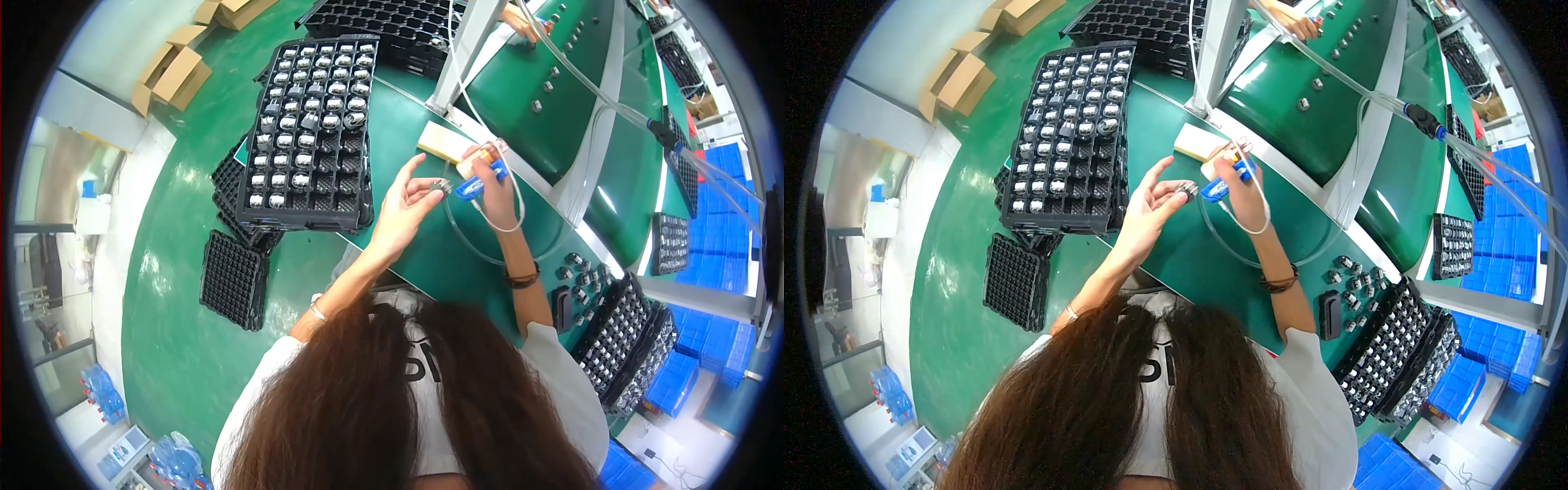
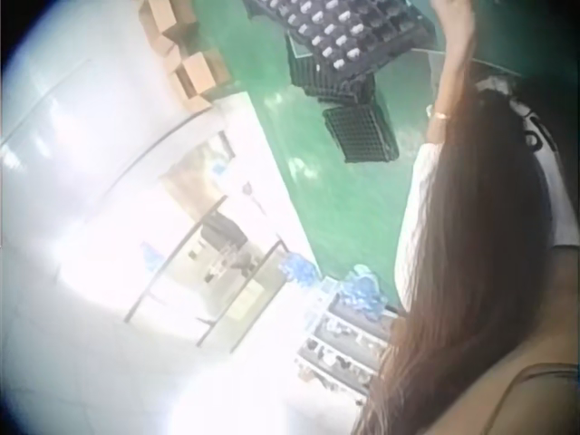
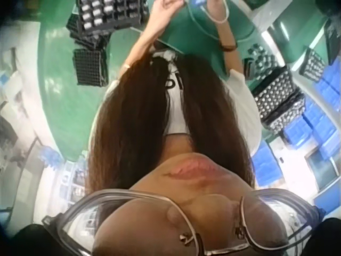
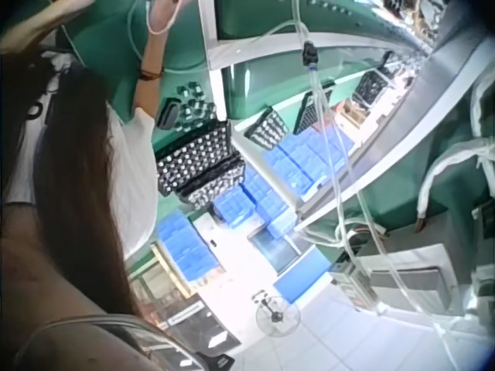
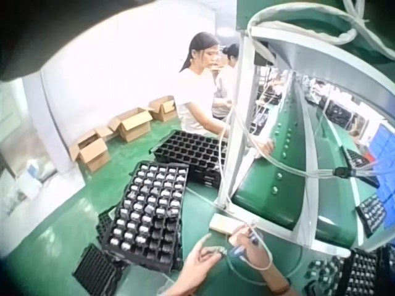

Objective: Assembling small electronic components into a storage tray and using a specialized tool.

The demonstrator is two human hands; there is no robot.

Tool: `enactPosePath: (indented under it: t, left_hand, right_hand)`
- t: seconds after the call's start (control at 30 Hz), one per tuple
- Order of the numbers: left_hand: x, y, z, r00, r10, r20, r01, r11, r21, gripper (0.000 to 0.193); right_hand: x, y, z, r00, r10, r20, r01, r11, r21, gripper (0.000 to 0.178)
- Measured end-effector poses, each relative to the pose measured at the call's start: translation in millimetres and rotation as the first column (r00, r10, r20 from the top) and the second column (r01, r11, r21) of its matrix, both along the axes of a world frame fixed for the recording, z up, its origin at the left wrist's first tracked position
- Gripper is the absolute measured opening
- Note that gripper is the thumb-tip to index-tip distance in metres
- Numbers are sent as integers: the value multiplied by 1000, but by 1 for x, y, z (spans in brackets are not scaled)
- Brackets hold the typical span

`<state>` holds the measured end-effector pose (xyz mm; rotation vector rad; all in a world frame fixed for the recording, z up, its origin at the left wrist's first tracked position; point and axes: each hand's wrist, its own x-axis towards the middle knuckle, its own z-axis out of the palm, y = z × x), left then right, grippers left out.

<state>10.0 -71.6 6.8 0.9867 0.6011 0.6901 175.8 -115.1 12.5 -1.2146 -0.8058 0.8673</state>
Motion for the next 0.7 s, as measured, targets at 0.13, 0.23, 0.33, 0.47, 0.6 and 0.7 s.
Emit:
enactPosePath:
  t: [0.13, 0.23, 0.33, 0.47, 0.6, 0.7]
  left_hand:
    - [-1, -2, 4, 999, 23, -23, -23, 1000, -4, 66]
    - [-2, -5, 9, 999, 36, -37, -35, 999, 22, 63]
    - [-3, -4, 3, 1000, 10, -11, -10, 999, 51, 63]
    - [-3, -3, 2, 1000, 25, -17, -25, 1000, 9, 64]
    - [-6, -1, 0, 998, 59, -15, -59, 998, 0, 66]
    - [-7, 0, 0, 999, 46, 8, -45, 998, -40, 65]
  right_hand:
    - [-11, -6, -4, 994, 108, -5, -108, 993, 50, 14]
    - [-18, -8, -8, 996, 83, -25, -82, 995, 55, 15]
    - [-22, -9, -10, 998, 56, 16, -57, 994, 97, 14]
    - [-21, -10, -14, 993, 118, -1, -117, 989, 85, 15]
    - [-21, -10, -13, 988, 150, 49, -153, 985, 79, 15]
    - [-22, -9, -16, 986, 166, -7, -165, 981, 107, 15]
